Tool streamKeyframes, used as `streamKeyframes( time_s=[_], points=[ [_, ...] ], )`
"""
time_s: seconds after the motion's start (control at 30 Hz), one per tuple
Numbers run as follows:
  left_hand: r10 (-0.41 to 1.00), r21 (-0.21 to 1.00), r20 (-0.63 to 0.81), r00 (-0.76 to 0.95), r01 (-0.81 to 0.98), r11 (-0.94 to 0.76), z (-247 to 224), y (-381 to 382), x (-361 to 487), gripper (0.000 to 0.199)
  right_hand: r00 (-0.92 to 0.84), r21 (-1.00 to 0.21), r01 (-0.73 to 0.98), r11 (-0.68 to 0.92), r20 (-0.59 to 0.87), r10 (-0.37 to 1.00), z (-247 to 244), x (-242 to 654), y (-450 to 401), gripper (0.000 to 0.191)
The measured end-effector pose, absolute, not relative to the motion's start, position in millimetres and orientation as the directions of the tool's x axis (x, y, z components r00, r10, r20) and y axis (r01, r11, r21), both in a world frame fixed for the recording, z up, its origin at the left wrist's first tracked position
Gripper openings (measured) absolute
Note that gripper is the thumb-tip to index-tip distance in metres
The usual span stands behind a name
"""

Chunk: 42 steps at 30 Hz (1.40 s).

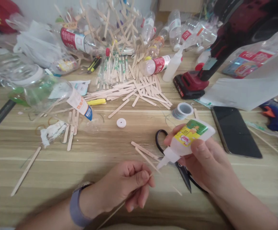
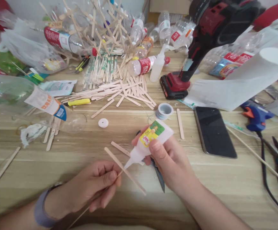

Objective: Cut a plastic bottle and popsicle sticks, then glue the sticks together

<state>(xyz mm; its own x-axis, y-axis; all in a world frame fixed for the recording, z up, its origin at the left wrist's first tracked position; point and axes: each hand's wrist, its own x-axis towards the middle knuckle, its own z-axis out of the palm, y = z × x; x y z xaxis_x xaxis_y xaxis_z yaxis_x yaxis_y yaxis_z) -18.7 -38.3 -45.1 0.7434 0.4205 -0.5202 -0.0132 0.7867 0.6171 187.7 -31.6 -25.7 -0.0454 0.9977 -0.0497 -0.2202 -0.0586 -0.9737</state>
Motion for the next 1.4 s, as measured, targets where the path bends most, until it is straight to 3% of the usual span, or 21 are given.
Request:
streamKeyframes(
  time_s=[0.37, 0.8, 1.03, 1.4],
  points=[
    [0.519, 0.623, -0.515, 0.682, -0.118, 0.773, -53.7, -39.5, -17.5, 0.046, 0.005, -0.975, -0.212, -0.061, -0.063, 0.998, -24.4, 190.5, -32.5, 0.030],
    [0.427, 0.619, -0.513, 0.745, -0.024, 0.785, -47.1, -39.2, -16.9, 0.049, 0.023, -0.980, -0.190, -0.059, -0.065, 0.998, -24.5, 188.7, -30.3, 0.038],
    [0.504, 0.611, -0.505, 0.701, -0.122, 0.782, -53.8, -40.4, -17.0, 0.046, 0.035, -0.981, -0.193, -0.015, -0.022, 0.999, -25.6, 190.4, -29.0, 0.030],
    [0.477, 0.648, -0.517, 0.711, -0.039, 0.761, -47.3, -39.2, -15.9, 0.052, 0.022, -0.976, -0.218, -0.004, -0.009, 1.000, -23.8, 191.2, -30.2, 0.026]
  ],
)
